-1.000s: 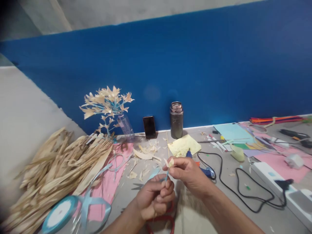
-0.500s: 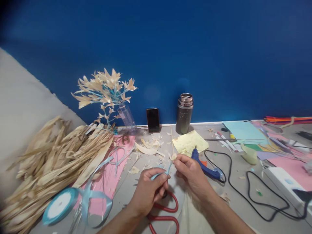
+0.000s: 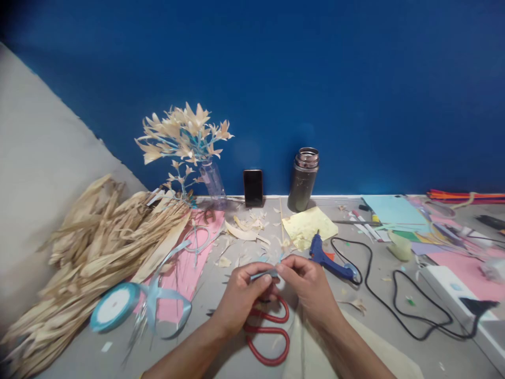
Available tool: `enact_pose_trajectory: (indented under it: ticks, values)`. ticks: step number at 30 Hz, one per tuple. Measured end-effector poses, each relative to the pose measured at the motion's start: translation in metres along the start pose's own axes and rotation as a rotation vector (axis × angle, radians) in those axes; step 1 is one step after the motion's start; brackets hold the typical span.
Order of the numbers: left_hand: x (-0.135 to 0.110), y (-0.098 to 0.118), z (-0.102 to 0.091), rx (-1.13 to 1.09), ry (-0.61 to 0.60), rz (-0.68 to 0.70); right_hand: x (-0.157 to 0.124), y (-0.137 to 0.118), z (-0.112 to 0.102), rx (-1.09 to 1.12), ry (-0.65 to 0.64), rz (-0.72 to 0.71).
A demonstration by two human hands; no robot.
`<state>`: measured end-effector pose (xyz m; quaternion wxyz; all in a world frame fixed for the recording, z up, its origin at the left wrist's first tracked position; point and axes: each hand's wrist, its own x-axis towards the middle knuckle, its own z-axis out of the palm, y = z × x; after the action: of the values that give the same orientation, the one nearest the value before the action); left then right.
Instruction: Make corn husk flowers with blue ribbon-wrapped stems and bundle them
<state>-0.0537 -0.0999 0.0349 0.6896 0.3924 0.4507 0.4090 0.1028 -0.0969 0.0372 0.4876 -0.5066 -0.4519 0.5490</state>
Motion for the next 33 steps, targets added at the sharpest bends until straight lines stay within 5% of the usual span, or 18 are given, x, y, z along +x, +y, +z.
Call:
enact_pose_trajectory:
  ticks: [5,12,17,27,33]
  values:
    - [-0.002,0.012,-0.009,0.146,-0.012,0.078,0.001,0.003,-0.005,-0.051,0.043,-0.017]
    - [0.002,0.013,-0.004,0.214,0.005,0.005,0.0,0.003,0.001,-0.054,0.017,-0.016]
    - [-0.001,0.009,0.001,-0.002,-0.057,-0.031,-0.002,0.004,0.0,-0.012,-0.017,-0.014]
    - [-0.008,0.01,-0.003,-0.423,-0.331,-0.322,-0.005,-0.004,-0.01,0.319,-0.111,0.17]
    - [-0.013,-0.002,0.0,-0.204,-0.083,-0.112,-0.007,-0.001,-0.003,0.477,0.003,0.197]
